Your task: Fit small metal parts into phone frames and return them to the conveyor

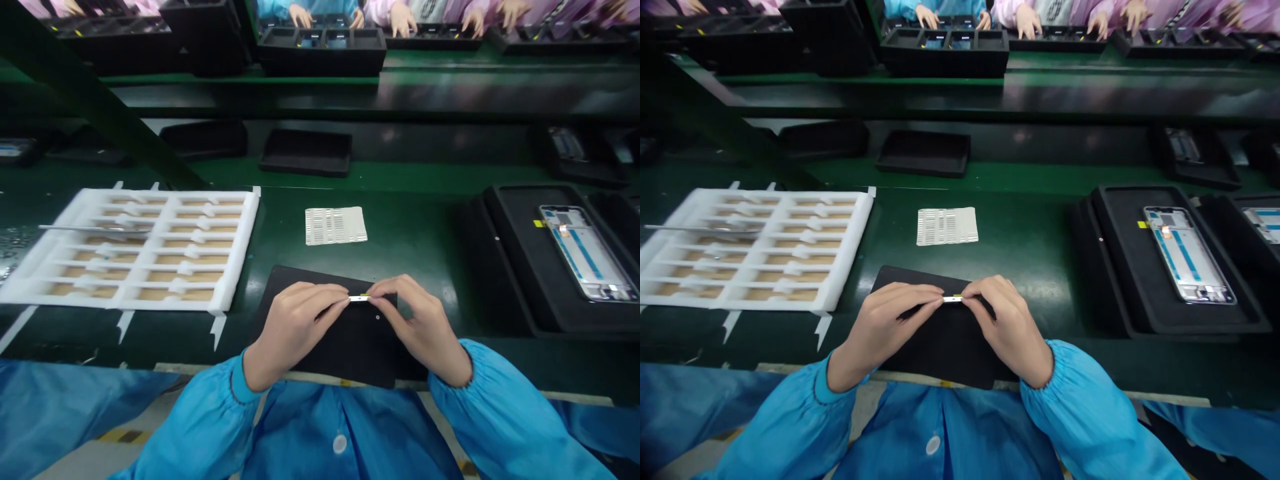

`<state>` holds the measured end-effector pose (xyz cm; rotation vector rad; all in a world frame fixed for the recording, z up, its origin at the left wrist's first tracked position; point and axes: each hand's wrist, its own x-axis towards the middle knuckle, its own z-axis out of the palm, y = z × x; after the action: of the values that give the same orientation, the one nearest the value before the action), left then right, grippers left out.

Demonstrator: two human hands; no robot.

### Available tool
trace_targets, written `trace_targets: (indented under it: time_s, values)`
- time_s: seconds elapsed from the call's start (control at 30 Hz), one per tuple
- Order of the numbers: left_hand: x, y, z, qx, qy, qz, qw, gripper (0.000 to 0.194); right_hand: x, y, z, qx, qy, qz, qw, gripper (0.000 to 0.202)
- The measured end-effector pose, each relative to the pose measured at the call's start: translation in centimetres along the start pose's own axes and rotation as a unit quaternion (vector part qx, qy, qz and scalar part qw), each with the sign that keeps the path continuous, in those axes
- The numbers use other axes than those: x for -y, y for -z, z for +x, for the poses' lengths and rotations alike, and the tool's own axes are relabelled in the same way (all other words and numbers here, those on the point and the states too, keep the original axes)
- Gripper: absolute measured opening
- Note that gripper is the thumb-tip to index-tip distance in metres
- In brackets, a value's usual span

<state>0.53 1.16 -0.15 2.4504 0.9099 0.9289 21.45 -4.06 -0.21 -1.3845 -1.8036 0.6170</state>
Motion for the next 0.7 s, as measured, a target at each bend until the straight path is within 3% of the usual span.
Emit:
trace_targets:
  time_s: [0.23,0.3,0.4,0.5,0.57,0.63,0.7]
  values:
    - [-0.3,0.0,0.5,0.030,0.033,0.003,0.999,0.006,-0.9,-0.8,-0.6,-0.010,0.149,-0.102,0.984,0.033]
    - [0.0,-0.1,0.0,0.019,0.011,0.003,1.000,0.007,-1.5,-1.0,-1.0,-0.018,0.185,-0.139,0.973,0.037]
    - [0.4,-0.1,-1.3,0.005,-0.071,0.048,0.996,0.021,-1.7,-1.1,-1.4,-0.026,0.218,-0.148,0.964,0.038]
    - [0.7,0.0,-1.9,0.006,-0.133,0.108,0.985,0.028,-1.3,-0.8,-0.7,-0.018,0.171,-0.078,0.982,0.028]
    - [1.2,0.1,-1.2,0.019,-0.125,0.104,0.987,0.027,-1.5,-0.5,1.0,-0.035,0.107,-0.021,0.993,0.016]
    - [2.4,0.1,0.5,0.064,-0.067,0.046,0.995,0.025,-2.5,-0.4,3.8,-0.054,0.052,-0.022,0.997,0.009]
    - [4.2,-0.1,2.9,0.129,0.020,-0.038,0.991,0.021,-4.4,-0.8,7.2,-0.036,0.022,-0.071,0.997,0.010]
